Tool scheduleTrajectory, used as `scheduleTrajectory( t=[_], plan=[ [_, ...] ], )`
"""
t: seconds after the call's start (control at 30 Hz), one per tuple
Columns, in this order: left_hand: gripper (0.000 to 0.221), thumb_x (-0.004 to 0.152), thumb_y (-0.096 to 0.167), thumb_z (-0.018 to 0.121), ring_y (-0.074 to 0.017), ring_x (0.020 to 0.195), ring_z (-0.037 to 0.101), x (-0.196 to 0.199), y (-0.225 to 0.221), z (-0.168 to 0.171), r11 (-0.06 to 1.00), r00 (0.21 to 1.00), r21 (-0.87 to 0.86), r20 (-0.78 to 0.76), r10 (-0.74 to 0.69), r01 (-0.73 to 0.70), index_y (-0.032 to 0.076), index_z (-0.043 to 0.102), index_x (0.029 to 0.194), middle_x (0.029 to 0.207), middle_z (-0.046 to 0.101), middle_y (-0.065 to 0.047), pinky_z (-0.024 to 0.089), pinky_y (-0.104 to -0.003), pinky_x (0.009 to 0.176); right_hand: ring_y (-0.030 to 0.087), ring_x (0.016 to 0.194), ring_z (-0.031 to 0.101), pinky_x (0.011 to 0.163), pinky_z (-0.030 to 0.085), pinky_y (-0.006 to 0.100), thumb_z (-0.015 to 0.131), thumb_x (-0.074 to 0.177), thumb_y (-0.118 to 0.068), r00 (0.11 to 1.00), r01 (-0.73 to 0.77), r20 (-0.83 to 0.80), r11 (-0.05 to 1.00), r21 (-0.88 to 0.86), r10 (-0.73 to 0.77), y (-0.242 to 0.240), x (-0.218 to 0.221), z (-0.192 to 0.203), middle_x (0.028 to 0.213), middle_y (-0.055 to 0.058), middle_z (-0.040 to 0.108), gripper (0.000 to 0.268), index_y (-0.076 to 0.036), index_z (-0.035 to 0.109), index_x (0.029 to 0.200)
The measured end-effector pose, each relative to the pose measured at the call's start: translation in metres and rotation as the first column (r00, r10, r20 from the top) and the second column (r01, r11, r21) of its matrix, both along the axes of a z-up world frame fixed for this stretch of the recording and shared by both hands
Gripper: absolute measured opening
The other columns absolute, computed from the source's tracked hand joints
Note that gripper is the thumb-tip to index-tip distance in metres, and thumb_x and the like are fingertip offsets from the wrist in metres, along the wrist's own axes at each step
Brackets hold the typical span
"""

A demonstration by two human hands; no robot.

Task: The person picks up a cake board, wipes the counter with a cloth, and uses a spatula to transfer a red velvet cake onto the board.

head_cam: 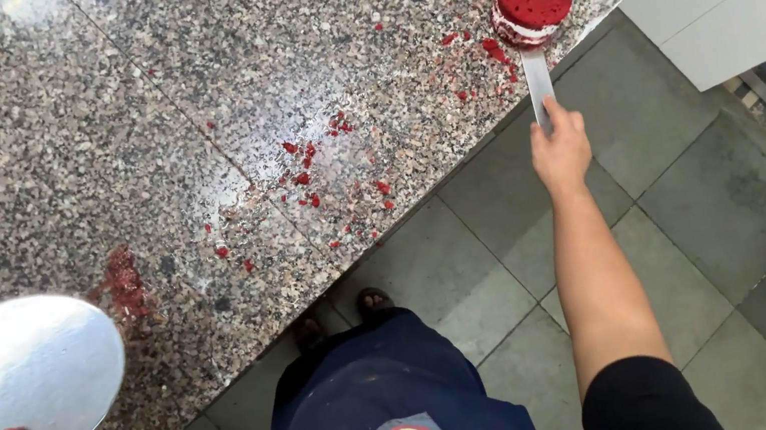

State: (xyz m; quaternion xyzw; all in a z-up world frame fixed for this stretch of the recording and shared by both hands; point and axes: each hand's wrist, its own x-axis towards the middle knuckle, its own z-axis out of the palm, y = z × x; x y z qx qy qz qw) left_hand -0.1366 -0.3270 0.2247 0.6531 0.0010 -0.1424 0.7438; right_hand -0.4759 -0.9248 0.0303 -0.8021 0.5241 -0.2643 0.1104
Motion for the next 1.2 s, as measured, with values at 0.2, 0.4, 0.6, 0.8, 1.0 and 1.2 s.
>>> scheduleTrajectory(
  t=[0.2,0.4,0.6,0.8,1.0,1.2],
  plan=[
    [0.056,0.107,0.018,0.030,-0.0351,0.145,0.046,-0.008,0.007,0.010,0.996,0.999,0.091,0.034,0.001,-0.005,0.004,0.022,0.160,0.159,0.040,-0.018,0.039,-0.055,0.113,0.033,0.097,0.067,0.083,0.054,0.046,0.076,0.092,-0.019,0.997,-0.007,0.072,0.998,-0.063,0.011,-0.018,0.017,-0.006,0.111,0.012,0.065,0.047,-0.018,0.065,0.138],
    [0.056,0.106,0.018,0.031,-0.0366,0.147,0.045,-0.013,0.017,0.007,0.995,0.997,0.083,0.062,0.048,-0.053,0.007,0.022,0.160,0.160,0.040,-0.018,0.038,-0.057,0.114,0.032,0.090,0.067,0.079,0.054,0.044,0.076,0.094,-0.016,0.993,-0.010,0.119,0.996,-0.085,0.020,0.003,0.010,-0.010,0.109,0.012,0.064,0.046,-0.017,0.063,0.139],
    [0.055,0.107,0.018,0.030,-0.0352,0.146,0.046,-0.008,0.009,0.004,0.995,1.000,0.098,0.018,0.015,-0.017,0.008,0.022,0.160,0.160,0.040,-0.016,0.039,-0.058,0.112,0.031,0.093,0.067,0.079,0.054,0.043,0.076,0.095,-0.014,0.986,-0.067,0.141,0.987,-0.144,0.087,0.031,0.001,0.005,0.111,0.012,0.064,0.047,-0.014,0.062,0.140],
    [0.057,0.113,0.006,0.043,-0.0371,0.151,0.055,0.004,0.021,-0.055,0.969,0.996,-0.228,-0.041,0.085,-0.092,-0.004,0.032,0.168,0.166,0.048,-0.022,0.045,-0.056,0.119,0.030,0.092,0.066,0.079,0.054,0.042,0.075,0.095,-0.013,0.972,-0.163,0.147,0.977,-0.139,0.183,0.069,0.001,0.037,0.110,0.011,0.064,0.047,-0.013,0.062,0.140],
    [0.049,0.099,0.002,0.057,-0.0329,0.131,0.062,0.015,-0.029,-0.065,0.929,0.987,-0.365,-0.160,0.004,-0.063,-0.006,0.048,0.147,0.145,0.058,-0.018,0.055,-0.053,0.108,0.024,0.078,0.061,0.070,0.052,0.037,0.076,0.095,-0.011,0.930,-0.317,0.162,0.944,-0.094,0.329,0.121,0.022,0.076,0.106,0.010,0.063,0.044,-0.011,0.063,0.137],
    [0.050,0.088,0.001,0.061,-0.0263,0.121,0.065,0.015,-0.075,-0.105,0.913,0.953,-0.406,-0.256,-0.164,0.048,-0.001,0.054,0.137,0.132,0.066,-0.012,0.057,-0.043,0.101,0.018,0.071,0.054,0.065,0.047,0.032,0.078,0.092,-0.009,0.827,-0.534,0.197,0.845,-0.015,0.526,0.186,0.062,0.095,0.097,0.008,0.059,0.049,-0.008,0.061,0.138]
  ],
)
